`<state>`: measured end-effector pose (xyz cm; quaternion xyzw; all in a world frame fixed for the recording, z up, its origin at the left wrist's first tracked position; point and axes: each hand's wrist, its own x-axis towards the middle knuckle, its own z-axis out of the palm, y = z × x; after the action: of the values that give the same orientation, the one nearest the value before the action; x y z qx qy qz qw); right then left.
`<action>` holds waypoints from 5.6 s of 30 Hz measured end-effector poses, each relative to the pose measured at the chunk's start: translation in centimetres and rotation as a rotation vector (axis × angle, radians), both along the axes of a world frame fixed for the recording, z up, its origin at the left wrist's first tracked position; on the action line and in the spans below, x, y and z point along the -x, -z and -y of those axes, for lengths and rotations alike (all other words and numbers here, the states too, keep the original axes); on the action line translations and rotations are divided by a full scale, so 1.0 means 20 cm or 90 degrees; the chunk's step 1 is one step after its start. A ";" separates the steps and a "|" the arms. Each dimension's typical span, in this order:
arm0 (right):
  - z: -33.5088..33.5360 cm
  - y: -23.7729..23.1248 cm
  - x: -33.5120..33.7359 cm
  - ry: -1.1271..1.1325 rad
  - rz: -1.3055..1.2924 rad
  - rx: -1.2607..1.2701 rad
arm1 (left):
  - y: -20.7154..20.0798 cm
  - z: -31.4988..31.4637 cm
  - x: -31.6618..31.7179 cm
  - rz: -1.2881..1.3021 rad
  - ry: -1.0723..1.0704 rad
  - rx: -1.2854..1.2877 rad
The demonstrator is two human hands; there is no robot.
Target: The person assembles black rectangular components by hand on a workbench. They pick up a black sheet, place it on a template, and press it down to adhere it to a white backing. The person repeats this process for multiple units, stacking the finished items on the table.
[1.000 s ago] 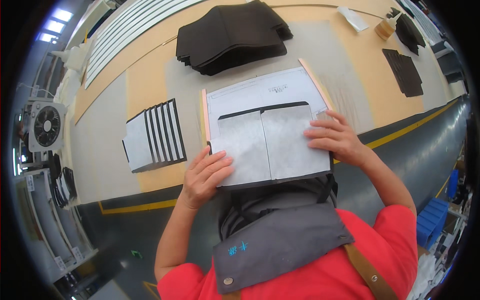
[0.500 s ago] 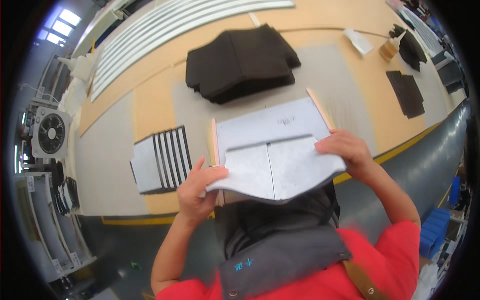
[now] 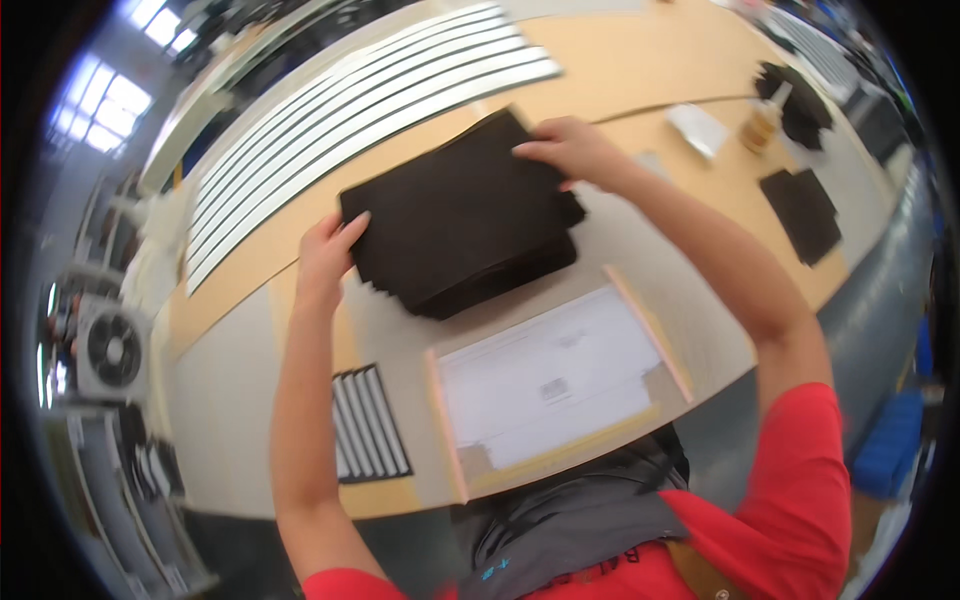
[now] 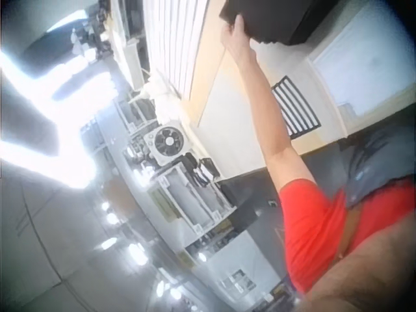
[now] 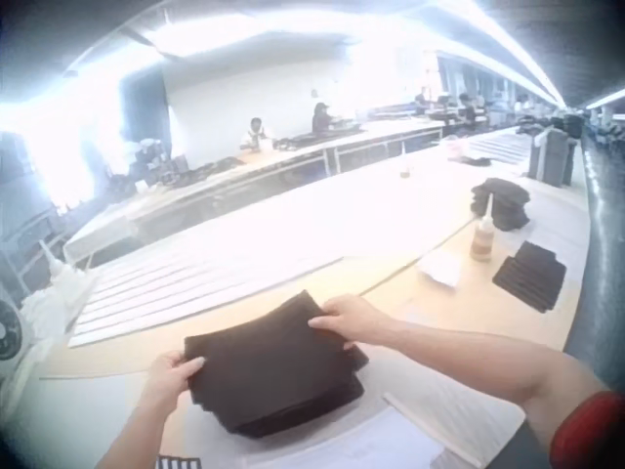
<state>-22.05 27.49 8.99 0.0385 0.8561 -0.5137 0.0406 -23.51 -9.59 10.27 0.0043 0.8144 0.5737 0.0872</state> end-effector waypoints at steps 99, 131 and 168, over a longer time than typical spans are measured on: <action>0.01 0.36 -1.62 0.010 -0.313 -0.521 | 0.43 -0.93 -1.03 -0.491 0.389 0.318; 0.00 0.39 -1.66 0.026 -0.329 -0.514 | 0.42 -0.99 -1.00 -0.525 0.384 0.416; -0.01 0.41 -1.66 0.031 -0.336 -0.491 | 0.41 -1.01 -0.99 -0.502 0.396 0.467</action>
<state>11.22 27.63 0.89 -0.0612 0.9645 -0.1510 -0.2080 -3.78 10.56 2.00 0.4225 0.8901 0.1596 -0.0615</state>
